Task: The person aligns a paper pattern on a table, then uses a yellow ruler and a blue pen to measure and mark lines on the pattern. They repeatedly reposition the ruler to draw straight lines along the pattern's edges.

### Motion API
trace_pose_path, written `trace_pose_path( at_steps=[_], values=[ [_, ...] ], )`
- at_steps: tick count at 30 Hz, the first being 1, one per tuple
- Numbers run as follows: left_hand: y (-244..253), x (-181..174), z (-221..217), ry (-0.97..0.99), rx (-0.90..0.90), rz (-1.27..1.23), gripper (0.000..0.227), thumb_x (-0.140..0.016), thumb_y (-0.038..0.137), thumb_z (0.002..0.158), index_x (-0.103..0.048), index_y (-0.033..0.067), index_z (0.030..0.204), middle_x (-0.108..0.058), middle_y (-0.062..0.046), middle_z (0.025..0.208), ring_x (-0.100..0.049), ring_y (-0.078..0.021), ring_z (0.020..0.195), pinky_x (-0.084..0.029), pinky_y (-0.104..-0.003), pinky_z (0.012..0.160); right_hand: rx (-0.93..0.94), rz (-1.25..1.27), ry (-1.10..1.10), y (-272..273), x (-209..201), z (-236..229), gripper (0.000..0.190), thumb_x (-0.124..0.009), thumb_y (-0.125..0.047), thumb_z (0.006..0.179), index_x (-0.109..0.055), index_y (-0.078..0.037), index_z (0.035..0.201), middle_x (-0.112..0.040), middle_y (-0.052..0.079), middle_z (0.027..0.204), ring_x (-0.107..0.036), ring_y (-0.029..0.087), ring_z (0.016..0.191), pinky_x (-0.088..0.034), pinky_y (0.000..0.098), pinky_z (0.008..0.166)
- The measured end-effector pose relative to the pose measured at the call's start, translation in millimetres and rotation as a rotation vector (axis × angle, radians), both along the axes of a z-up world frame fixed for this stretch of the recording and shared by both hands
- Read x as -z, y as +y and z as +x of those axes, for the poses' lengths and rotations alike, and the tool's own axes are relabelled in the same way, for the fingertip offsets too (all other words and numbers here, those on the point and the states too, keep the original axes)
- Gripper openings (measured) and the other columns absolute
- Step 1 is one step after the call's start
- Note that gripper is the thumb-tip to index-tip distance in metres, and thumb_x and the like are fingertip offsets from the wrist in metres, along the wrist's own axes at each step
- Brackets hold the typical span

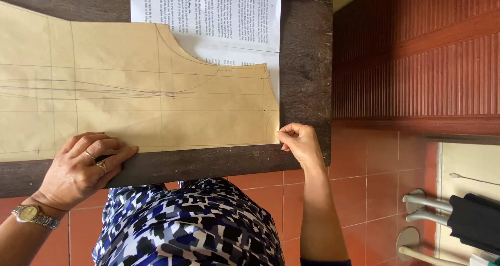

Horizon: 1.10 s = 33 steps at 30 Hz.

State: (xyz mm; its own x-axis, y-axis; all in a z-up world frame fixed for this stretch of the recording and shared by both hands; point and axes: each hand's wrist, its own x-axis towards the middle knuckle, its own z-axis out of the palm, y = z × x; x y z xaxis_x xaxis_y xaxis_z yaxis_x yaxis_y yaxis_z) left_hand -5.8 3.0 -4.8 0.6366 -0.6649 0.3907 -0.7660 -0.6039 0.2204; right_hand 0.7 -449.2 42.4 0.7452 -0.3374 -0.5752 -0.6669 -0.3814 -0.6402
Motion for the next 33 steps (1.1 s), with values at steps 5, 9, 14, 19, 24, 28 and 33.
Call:
trace_pose_path(
  at_steps=[5, 9, 14, 19, 24, 28, 33],
  values=[
    [0.3, 1.5, -0.8, 0.013, -0.001, -0.012, 0.032, -0.06, 0.018, 0.092, -0.064, 0.0159, 0.123, -0.061, -0.005, 0.11, -0.06, -0.0264, 0.103, -0.048, -0.042, 0.088, -0.023, 0.006, -0.002, -1.5, 0.3, -0.1, 0.011, -0.071, -0.008, 0.081, -0.067, -0.006, 0.071, -0.058, 0.002, 0.061, -0.053, 0.01, 0.051, -0.05, 0.0242, 0.055],
    [0.5, 3.6, -0.7, 0.004, -0.004, -0.012, 0.032, -0.06, 0.019, 0.092, -0.064, 0.0166, 0.124, -0.06, -0.005, 0.109, -0.06, -0.0266, 0.101, -0.049, -0.042, 0.086, -0.022, 0.012, -0.004, -1.2, -0.4, 0.2, 0.012, -0.072, -0.009, 0.081, -0.067, -0.006, 0.071, -0.058, 0.002, 0.062, -0.053, 0.01, 0.05, -0.051, 0.0246, 0.055],
    [0.8, 3.0, -1.0, 0.022, -0.004, -0.015, 0.032, -0.06, 0.019, 0.092, -0.064, 0.0162, 0.124, -0.06, -0.004, 0.11, -0.06, -0.0265, 0.101, -0.048, -0.042, 0.087, -0.015, 0.009, -0.002, -0.5, -0.3, -0.4, 0.012, -0.071, -0.01, 0.08, -0.066, -0.007, 0.07, -0.057, 0.001, 0.061, -0.052, 0.009, 0.051, -0.049, 0.0248, 0.056],
    [-0.9, 0.2, -0.8, 0.016, -0.012, -0.008, 0.031, -0.06, 0.019, 0.092, -0.065, 0.0167, 0.123, -0.061, -0.004, 0.109, -0.06, -0.026, 0.102, -0.048, -0.041, 0.087, -0.015, 0.01, -0.004, -2.5, 3.7, -0.9, 0.011, -0.071, -0.009, 0.081, -0.067, -0.006, 0.072, -0.058, 0.002, 0.063, -0.053, 0.01, 0.051, -0.049, 0.0243, 0.055],
    [-1.3, -0.4, 0.3, 0.02, -0.002, -0.026, 0.029, -0.059, 0.018, 0.093, -0.065, 0.0155, 0.121, -0.061, -0.004, 0.108, -0.06, -0.0261, 0.102, -0.048, -0.041, 0.085, -0.018, -0.015, 0.016, 1.0, -0.6, 0.2, 0.01, -0.07, -0.01, 0.081, -0.067, -0.007, 0.072, -0.058, 0.002, 0.064, -0.053, 0.01, 0.052, -0.049, 0.024, 0.056],
    [-1.9, -2.3, 0.6, 0.006, -0.003, -0.019, 0.03, -0.06, 0.019, 0.092, -0.065, 0.016, 0.122, -0.061, -0.005, 0.109, -0.06, -0.0262, 0.101, -0.048, -0.041, 0.086, -0.016, -0.04, 0.025, 4.8, -3.8, 0.7, 0.009, -0.069, -0.009, 0.081, -0.067, -0.005, 0.072, -0.06, 0.003, 0.065, -0.055, 0.011, 0.053, -0.049, 0.0242, 0.055],
    [-0.1, -5.1, 2.6, 0.044, 0.023, -0.004, 0.035, -0.06, 0.023, 0.09, -0.062, 0.0145, 0.124, -0.061, -0.007, 0.111, -0.059, -0.0274, 0.104, -0.047, -0.041, 0.086, -0.035, -0.046, 0.026, -8.7, 23.3, -6.2, 0.004, -0.068, -0.009, 0.083, -0.068, -0.005, 0.081, -0.063, 0.005, 0.068, -0.059, 0.013, 0.051, -0.05, 0.0226, 0.051]
  ],
)
